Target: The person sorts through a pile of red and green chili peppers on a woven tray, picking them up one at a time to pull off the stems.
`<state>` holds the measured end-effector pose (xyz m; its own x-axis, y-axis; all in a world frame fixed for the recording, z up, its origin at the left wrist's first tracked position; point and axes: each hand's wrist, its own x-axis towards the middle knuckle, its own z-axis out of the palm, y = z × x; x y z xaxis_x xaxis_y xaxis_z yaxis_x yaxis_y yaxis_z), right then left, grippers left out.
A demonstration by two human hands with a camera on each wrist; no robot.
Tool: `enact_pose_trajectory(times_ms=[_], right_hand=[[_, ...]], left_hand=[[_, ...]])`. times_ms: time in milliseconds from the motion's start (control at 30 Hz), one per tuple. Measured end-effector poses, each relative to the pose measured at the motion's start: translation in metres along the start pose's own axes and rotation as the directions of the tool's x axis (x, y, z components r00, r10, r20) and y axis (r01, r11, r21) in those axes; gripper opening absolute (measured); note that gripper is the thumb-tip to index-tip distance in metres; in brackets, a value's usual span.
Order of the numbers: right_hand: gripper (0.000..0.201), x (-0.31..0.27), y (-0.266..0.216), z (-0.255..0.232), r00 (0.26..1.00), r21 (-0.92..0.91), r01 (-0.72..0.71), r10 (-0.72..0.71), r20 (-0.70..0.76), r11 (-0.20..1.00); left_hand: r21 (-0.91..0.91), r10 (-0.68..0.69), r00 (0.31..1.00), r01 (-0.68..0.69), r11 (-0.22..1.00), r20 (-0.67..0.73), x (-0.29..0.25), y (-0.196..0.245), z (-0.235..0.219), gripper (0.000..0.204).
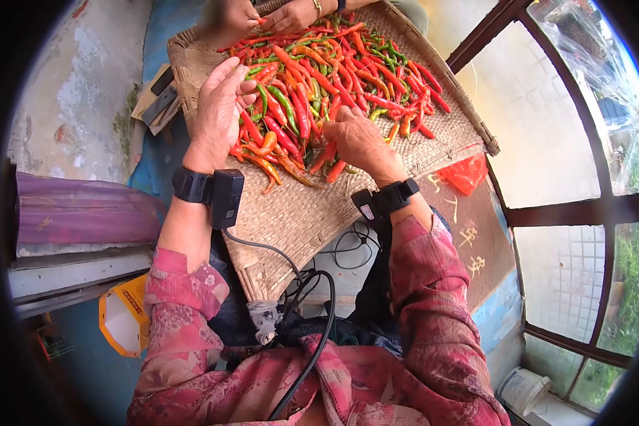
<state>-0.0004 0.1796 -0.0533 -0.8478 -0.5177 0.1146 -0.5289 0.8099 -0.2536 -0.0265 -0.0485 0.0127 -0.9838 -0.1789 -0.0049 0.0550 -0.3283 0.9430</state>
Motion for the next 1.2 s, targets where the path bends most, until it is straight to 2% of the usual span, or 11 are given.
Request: enact_pose_trajectory(times_ms=[167, 233, 300, 400, 500, 700, 767, 933, 1033, 1100, 1200], right_hand=[[0.012, -0.006, 0.006, -0.027, 0.988, 0.106, 0.043, -0.026, -0.154, 0.993], [0.009, -0.008, 0.005, -0.03, 0.982, 0.44, -0.079, 0.147, -0.123, 0.895], [0.011, -0.006, 0.0, -0.03, 0.966, 0.514, -0.138, 0.23, -0.12, 0.846], [0.018, -0.005, -0.015, -0.032, 0.966, 0.887, -0.12, 0.26, 0.0, 0.446], [0.019, -0.003, -0.024, -0.031, 0.969, 0.918, -0.104, 0.247, 0.007, 0.382], [0.023, -0.001, -0.007, -0.023, 0.969, 0.739, -0.185, 0.245, 0.028, 0.648], [0.026, -0.002, -0.009, -0.028, 0.946, 0.757, -0.193, 0.324, -0.025, 0.624], [0.031, -0.003, -0.004, -0.029, 0.92, 0.878, -0.169, 0.392, -0.024, 0.449], [0.027, -0.001, -0.011, -0.029, 0.934, 0.96, -0.138, 0.353, 0.046, 0.242], [0.024, 0.002, -0.022, -0.032, 0.951, 0.991, -0.102, 0.299, 0.074, 0.081], [0.025, 0.002, -0.036, -0.033, 0.976, 0.982, -0.124, 0.16, 0.147, -0.145]], left_hand=[[0.116, -0.119, 0.942, 0.086, 0.99, 0.315, -0.015, -0.006, 0.005, 0.028], [0.214, -0.181, 0.903, 0.102, 0.971, 0.39, -0.021, -0.016, 0.013, 0.029], [0.289, -0.249, 0.864, 0.128, 0.949, 0.438, -0.032, -0.025, 0.023, 0.036], [0.309, -0.289, 0.808, 0.14, 0.941, 0.513, -0.043, -0.029, 0.036, 0.037], [0.161, -0.256, 0.891, 0.209, 0.965, 0.375, -0.044, -0.036, 0.043, 0.026], [0.008, -0.06, 0.993, 0.06, 0.998, 0.098, -0.006, -0.024, 0.025, 0.022], [-0.01, 0.045, 0.998, -0.044, 0.999, 0.054, 0.005, -0.016, 0.015, 0.028], [-0.04, -0.04, 0.999, 0.041, 0.998, 0.023, 0.013, -0.011, 0.003, 0.057], [0.243, 0.219, 0.964, -0.179, 0.953, -0.149, 0.0, -0.008, 0.017, 0.055], [0.217, 0.113, 0.951, -0.179, 0.96, 0.288, -0.013, -0.001, 0.02, 0.049], [0.171, -0.168, 0.832, 0.09, 0.981, 0.529, -0.032, -0.014, 0.031, 0.037]])
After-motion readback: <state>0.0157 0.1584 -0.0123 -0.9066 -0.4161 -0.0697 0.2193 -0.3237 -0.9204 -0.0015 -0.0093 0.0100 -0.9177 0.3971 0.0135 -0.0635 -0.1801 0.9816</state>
